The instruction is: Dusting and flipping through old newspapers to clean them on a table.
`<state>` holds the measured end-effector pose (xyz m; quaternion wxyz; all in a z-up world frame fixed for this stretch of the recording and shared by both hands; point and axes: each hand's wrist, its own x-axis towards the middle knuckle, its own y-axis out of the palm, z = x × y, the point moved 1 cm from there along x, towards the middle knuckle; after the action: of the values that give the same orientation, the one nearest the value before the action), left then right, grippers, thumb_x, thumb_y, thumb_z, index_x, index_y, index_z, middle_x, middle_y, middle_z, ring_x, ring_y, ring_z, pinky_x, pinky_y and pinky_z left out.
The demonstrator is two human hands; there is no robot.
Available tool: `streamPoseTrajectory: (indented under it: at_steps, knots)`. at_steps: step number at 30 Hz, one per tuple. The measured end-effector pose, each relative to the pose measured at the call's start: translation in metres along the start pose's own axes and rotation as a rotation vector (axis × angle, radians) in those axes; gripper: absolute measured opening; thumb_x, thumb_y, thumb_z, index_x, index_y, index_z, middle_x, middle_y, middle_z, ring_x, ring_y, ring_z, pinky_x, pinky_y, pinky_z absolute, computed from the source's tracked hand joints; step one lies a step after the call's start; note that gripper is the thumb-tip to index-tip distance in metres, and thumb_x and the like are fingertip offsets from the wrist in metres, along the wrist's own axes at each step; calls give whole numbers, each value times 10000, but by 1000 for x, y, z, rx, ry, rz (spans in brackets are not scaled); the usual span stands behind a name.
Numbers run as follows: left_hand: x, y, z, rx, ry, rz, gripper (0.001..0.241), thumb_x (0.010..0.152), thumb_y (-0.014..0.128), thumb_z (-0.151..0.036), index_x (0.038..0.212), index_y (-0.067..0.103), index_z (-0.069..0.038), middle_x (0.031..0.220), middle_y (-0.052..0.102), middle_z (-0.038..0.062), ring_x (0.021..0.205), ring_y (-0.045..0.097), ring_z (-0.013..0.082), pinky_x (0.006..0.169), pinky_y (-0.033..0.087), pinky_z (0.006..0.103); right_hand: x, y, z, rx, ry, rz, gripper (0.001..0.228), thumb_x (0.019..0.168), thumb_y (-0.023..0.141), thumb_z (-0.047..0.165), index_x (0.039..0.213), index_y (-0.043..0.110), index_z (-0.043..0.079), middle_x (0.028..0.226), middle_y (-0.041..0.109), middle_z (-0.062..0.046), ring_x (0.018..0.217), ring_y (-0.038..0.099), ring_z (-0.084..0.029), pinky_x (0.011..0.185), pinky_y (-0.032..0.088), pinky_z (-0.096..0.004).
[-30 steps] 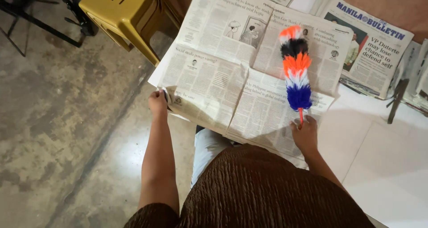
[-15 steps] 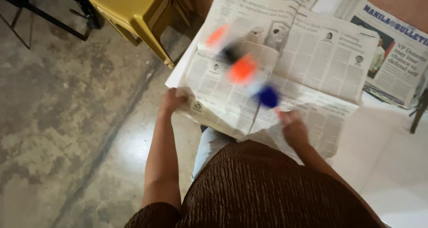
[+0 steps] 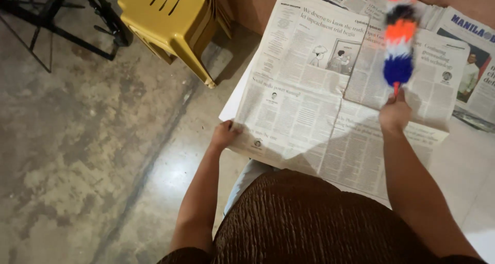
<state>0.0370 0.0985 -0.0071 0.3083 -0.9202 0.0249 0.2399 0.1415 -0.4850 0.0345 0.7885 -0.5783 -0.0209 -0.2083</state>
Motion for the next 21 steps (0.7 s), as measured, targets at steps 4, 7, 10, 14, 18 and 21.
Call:
streamPoseTrajectory:
  at_steps: [4, 7, 10, 14, 18, 21]
  knots:
    - [14, 2, 13, 49, -8, 126, 530, 819, 768, -476, 1146, 719, -62, 1130, 742, 194, 1146, 671, 413, 969, 540, 516, -39, 24, 83, 113, -84, -46, 380, 1155, 416, 152, 1422, 631, -10, 721, 606, -90, 519, 484, -197, 416, 401, -348]
    - [17, -4, 7, 75, -31, 179, 620, 916, 593, -658, 1084, 717, -74, 1090, 733, 203, 1130, 669, 420, 957, 540, 526, -99, -28, 212, 262, 355, 597, 528, 1110, 276, 494, 1462, 572, 233, 1381, 608, -214, 1333, 520, -439, 1144, 366, -529]
    - [33, 0, 17, 149, -5, 172, 542, 936, 589, -596, 1014, 727, -78, 1031, 740, 199, 1080, 681, 424, 924, 540, 535, -110, -3, 234, -293, -262, 767, 462, 1052, 360, 453, 1499, 426, 548, 1402, 597, 99, 1165, 701, -262, 990, 564, -428]
    - [45, 1, 21, 197, -10, 217, 548, 925, 573, -625, 978, 733, -104, 997, 747, 166, 1068, 693, 392, 919, 555, 496, -75, 73, 122, -389, -41, 497, 398, 1012, 509, 329, 1400, 517, 419, 1025, 723, -104, 967, 760, -345, 797, 611, -496]
    - [45, -3, 18, 147, -17, 246, 545, 936, 574, -615, 965, 739, -97, 1003, 746, 183, 1077, 687, 401, 922, 546, 511, -24, -27, 155, -308, 257, 373, 743, 997, 491, 208, 1643, 256, 490, 1111, 759, -210, 1027, 734, -436, 859, 576, -573]
    - [42, -7, 13, 149, -20, 251, 540, 941, 569, -615, 984, 754, -109, 1007, 754, 169, 1076, 694, 391, 916, 553, 509, -30, -16, 142, -179, 222, 249, 633, 1061, 483, 187, 1648, 325, 366, 1214, 721, -260, 1100, 695, -458, 955, 523, -564]
